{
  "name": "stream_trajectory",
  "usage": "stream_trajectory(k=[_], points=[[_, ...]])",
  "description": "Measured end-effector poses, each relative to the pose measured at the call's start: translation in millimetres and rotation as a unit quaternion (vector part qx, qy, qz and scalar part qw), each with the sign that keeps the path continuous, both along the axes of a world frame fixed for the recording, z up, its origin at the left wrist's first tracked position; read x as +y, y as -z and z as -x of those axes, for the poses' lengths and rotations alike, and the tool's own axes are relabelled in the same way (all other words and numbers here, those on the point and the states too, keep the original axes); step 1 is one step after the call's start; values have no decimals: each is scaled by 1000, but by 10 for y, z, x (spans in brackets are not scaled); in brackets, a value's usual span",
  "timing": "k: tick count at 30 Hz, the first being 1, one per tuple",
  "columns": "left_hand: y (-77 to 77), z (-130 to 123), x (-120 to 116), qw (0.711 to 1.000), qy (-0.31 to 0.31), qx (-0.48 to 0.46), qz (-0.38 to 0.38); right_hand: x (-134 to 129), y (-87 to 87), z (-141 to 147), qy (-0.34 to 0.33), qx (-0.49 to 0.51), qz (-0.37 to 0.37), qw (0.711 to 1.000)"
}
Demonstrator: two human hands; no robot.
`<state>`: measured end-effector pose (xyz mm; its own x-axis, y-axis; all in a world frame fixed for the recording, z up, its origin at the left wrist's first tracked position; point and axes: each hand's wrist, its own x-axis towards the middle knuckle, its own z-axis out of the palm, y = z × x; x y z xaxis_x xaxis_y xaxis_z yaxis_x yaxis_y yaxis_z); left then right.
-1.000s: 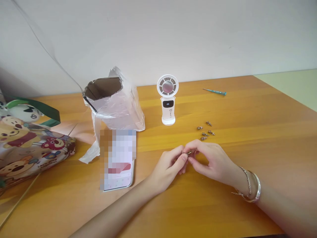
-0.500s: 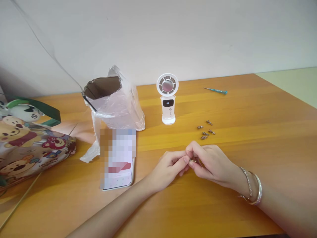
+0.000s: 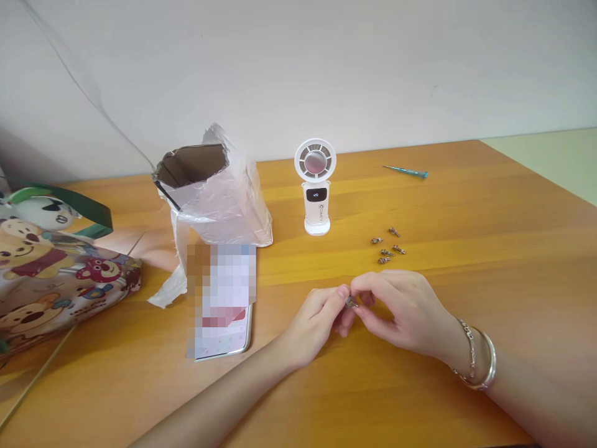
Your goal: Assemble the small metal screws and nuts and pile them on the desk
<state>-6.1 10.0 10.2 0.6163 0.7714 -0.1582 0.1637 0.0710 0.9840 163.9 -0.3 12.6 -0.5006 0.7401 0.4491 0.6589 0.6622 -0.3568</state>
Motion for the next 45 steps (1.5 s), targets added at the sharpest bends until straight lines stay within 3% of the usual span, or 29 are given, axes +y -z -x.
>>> stream_trajectory(k=[10,14,20,24,28,37,45], points=[[-17,-18,-27,1000,-6,24,-2,-5,-45,21,-12,-12,-44,999],[-31,7,-21,998,-20,36,-49,-7,-18,8,22,24,14,999],[-67,52,-20,976,-22,148,-158,-7,2,17,41,65,153,985],[-69,54,-16,969,-16,169,-179,-3,-6,27,43,56,176,982],[-52,65,-8,972,-23,161,-169,-1,12,18,45,18,128,991],[-22,42,-21,975,-28,163,-150,19,65,26,88,-66,-65,992],[25,-22,-51,977,-71,153,-132,10,86,117,128,-76,-111,983]])
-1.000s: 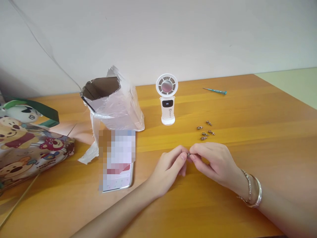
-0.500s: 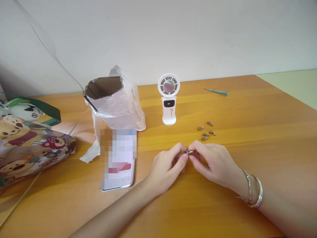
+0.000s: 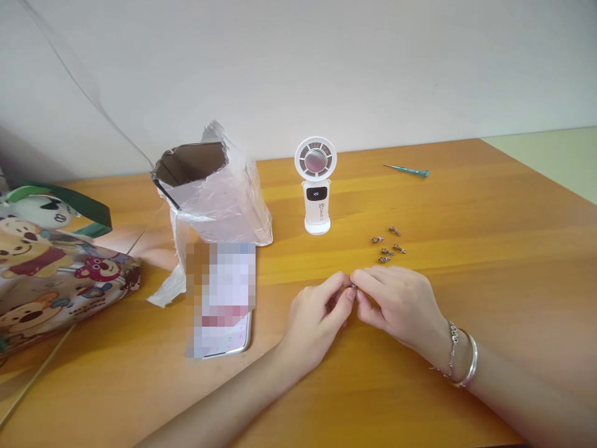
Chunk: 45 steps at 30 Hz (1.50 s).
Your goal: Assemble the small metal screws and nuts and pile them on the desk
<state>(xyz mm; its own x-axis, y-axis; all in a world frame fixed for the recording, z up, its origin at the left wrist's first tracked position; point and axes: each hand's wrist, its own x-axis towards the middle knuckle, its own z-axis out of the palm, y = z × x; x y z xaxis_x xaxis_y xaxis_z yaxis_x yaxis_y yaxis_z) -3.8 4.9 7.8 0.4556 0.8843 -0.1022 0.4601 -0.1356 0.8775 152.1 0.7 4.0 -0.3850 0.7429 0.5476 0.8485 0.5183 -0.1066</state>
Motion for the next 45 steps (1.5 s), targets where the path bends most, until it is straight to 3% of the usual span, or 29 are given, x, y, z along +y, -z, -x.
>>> stream_trajectory(k=[18,26,33,37,40,45], points=[[48,-98,-74,996,-69,-29,41,-28,-37,95,21,-10,-30,999],[66,-77,-56,997,-58,-42,33,-15,-19,69,20,27,18,999],[50,-11,12,996,-34,-72,29,12,2,-42,-54,132,130,981],[19,11,40,997,-9,-74,29,38,-22,-93,-109,130,165,972],[13,21,51,996,8,-79,37,64,-21,-122,-126,106,175,971],[14,14,52,996,20,-77,42,68,13,-109,-112,55,129,984]])
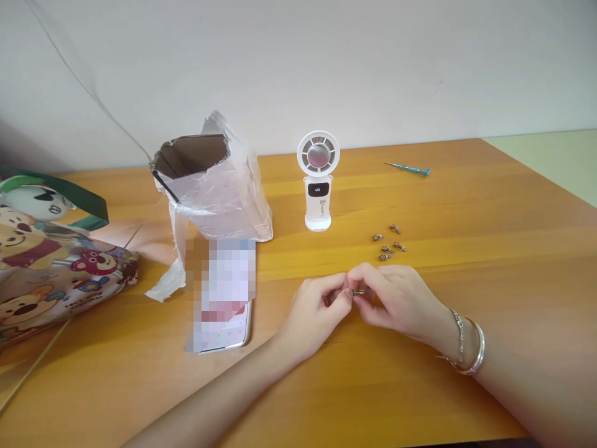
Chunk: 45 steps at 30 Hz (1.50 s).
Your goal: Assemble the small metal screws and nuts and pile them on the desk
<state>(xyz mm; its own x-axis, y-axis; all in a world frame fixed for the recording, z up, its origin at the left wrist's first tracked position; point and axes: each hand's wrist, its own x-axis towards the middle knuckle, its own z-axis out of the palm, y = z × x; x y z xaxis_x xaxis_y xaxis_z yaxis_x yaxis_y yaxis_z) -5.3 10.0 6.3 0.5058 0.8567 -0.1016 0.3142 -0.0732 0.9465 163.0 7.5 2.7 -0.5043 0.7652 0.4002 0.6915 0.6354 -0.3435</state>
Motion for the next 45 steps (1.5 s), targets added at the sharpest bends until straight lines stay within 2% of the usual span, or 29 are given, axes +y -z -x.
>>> stream_trajectory(k=[5,13,23,29,36,40,45], points=[[-9,-9,-6,1000,-3,16,2,-31,14,43,11,-22,-7,1000],[-14,8,3,1000,-2,15,-1,-54,-10,11,6,-14,39,999],[21,1,10,1000,-13,17,-2,-77,-10,60,57,-27,-22,998],[8,0,6,999,3,29,-11,-89,4,81,72,-15,-49,996],[2,-15,-22,999,7,29,-15,-87,-5,137,63,6,-84,994],[2,-8,-34,999,13,25,-17,-82,5,122,55,30,-39,997],[3,18,-3,999,31,10,-6,-68,-1,46,18,74,116,990]])
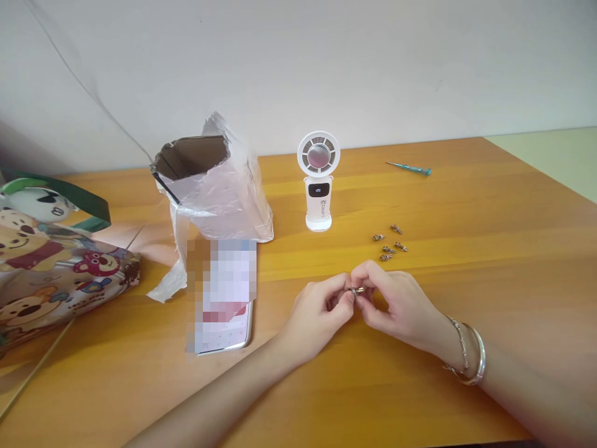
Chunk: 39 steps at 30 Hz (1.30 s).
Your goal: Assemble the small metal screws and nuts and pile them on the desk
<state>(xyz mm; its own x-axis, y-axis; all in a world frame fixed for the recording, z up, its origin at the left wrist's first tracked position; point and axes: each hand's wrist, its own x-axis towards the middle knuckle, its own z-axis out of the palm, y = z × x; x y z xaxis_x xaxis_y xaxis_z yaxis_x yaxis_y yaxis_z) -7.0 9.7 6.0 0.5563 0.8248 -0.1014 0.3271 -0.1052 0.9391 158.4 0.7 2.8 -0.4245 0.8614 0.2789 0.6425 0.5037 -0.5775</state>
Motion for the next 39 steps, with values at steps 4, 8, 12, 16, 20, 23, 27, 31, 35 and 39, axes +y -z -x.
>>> stream_trajectory(k=[4,8,12,16,20,23,27,31,35,39], points=[[6,20,42,1000,19,-12,4,14,-32,-50,-24,5,33,999],[2,33,65,1000,30,2,1,22,-39,-74,-28,-23,20,999],[-7,37,77,999,41,0,-1,25,-24,-83,5,-60,-26,998],[-4,35,80,999,45,8,-9,17,-13,-77,10,-91,-54,994],[16,30,73,998,47,34,-21,-8,-14,-48,2,-116,-31,993],[26,28,63,997,44,49,-27,-33,-45,-27,6,-112,22,993],[22,31,50,997,43,53,-26,-54,-142,-27,-9,-60,138,989],[16,37,62,999,42,28,-12,-54,-195,-41,-23,-8,217,976],[14,58,87,998,35,-35,42,-51,-131,-50,-1,-20,93,995],[-2,79,79,996,43,-51,62,-41,-59,-63,1,-76,-91,993]])
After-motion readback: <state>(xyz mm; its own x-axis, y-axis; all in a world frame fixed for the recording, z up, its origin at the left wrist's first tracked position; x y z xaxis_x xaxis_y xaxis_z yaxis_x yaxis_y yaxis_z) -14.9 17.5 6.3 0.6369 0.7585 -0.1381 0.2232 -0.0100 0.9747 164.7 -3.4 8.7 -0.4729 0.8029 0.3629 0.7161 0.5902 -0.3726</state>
